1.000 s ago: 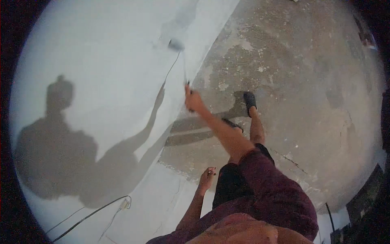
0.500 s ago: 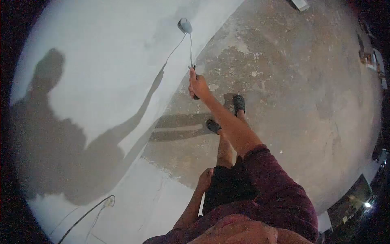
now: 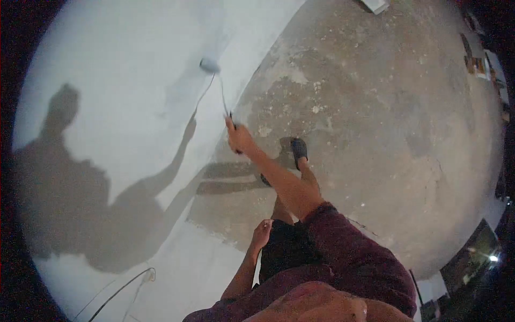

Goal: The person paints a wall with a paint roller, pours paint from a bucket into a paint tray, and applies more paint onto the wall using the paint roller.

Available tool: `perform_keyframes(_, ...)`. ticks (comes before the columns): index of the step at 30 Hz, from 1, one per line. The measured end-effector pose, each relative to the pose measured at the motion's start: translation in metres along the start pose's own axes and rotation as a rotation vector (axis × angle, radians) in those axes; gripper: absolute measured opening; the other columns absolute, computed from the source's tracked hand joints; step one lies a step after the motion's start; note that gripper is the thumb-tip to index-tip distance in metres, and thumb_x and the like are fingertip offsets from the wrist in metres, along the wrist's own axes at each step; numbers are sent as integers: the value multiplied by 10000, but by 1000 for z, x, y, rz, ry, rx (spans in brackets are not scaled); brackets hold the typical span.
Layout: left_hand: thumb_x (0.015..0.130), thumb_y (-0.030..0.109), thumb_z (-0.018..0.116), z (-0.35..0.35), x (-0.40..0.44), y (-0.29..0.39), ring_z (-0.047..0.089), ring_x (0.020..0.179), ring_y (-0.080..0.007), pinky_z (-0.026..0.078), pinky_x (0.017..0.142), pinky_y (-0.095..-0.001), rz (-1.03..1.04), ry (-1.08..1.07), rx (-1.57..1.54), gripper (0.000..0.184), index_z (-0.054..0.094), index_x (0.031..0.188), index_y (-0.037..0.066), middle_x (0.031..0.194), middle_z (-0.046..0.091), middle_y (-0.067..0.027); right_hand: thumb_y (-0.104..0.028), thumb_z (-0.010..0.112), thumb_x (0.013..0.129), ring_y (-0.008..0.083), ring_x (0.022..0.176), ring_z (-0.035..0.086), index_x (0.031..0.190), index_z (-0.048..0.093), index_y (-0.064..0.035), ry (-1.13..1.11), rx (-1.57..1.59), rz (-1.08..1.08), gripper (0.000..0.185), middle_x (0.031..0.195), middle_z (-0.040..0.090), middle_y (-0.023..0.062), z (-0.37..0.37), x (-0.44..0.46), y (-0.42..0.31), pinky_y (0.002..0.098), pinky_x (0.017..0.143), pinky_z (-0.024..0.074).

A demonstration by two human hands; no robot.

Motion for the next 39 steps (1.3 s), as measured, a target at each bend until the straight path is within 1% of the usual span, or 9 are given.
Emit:
perform_keyframes(2,988,462,391,-4,6,53,618,998,-260,496,837,-364,396,74,117,508,573,1170,25,1127,615,-155,-645,311,932,173,400,473,742,509,-23,-152,-21,30,679,504,462,52,-6,-28,-5,358,434,435)
perform_keyframes(8,1004,400,371,-52,6,137,543,1131,-340,457,941,-427,477,78,20,471,551,1209,16,1214,548,-209,-423,422,914,231,555,541,894,542,-15,-29,-203,-178,426,601,519,94,-136,-79,4,385,622,447)
perform_keyframes(11,982,447,419,-83,33,157,540,1136,-314,477,918,-408,752,380,704,515,541,1229,12,1250,537,-186,-232,545,879,294,726,622,1052,584,15,425,-860,-1075,303,687,582,139,-262,-148,0,421,834,468)
perform_keyframes(14,963,474,442,-121,43,232,557,1083,-285,479,895,-395,537,189,179,541,549,1214,8,1237,551,-175,-243,500,936,342,738,623,1071,563,8,454,-675,-170,292,780,625,166,-400,-243,-59,443,769,476)
perform_keyframes(16,944,502,465,-121,21,302,574,1029,-255,480,871,-383,358,99,-138,567,558,1199,4,1223,565,-164,-298,521,944,332,700,622,1008,557,3,765,-647,13,309,762,621,175,-487,-301,-80,423,688,483)
perform_keyframes(24,948,541,420,-97,118,496,621,841,-204,476,730,-347,588,18,171,593,595,1100,-4,1031,656,-116,-264,602,894,290,686,627,924,538,-17,1586,-421,-229,257,738,613,129,-633,-482,-187,407,604,468)
perform_keyframes(26,951,532,415,-81,122,566,625,853,-220,475,749,-354,620,-104,160,585,597,1087,-7,1019,656,-127,-281,614,888,221,622,617,912,551,-27,1235,246,56,263,698,599,89,-665,-446,-114,382,565,466)
perform_keyframes(32,942,499,475,-19,190,772,641,836,-213,487,754,-341,893,-190,412,537,576,1112,0,997,652,-122,-383,585,917,119,536,481,833,588,-20,1391,297,338,372,609,502,21,-701,-438,20,292,480,389)
perform_keyframes(39,919,488,533,82,192,932,648,905,-231,493,797,-335,714,-409,405,518,571,1159,31,1042,647,-126,-382,602,892,121,433,436,792,564,-49,1576,630,193,350,594,473,26,-663,-480,12,291,414,361)
Point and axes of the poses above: each hand's wrist, its own x-axis towards the middle knuckle, its own z-axis out of the palm, y = z × x, the point moved 9 cm from there along x, towards the middle knuckle
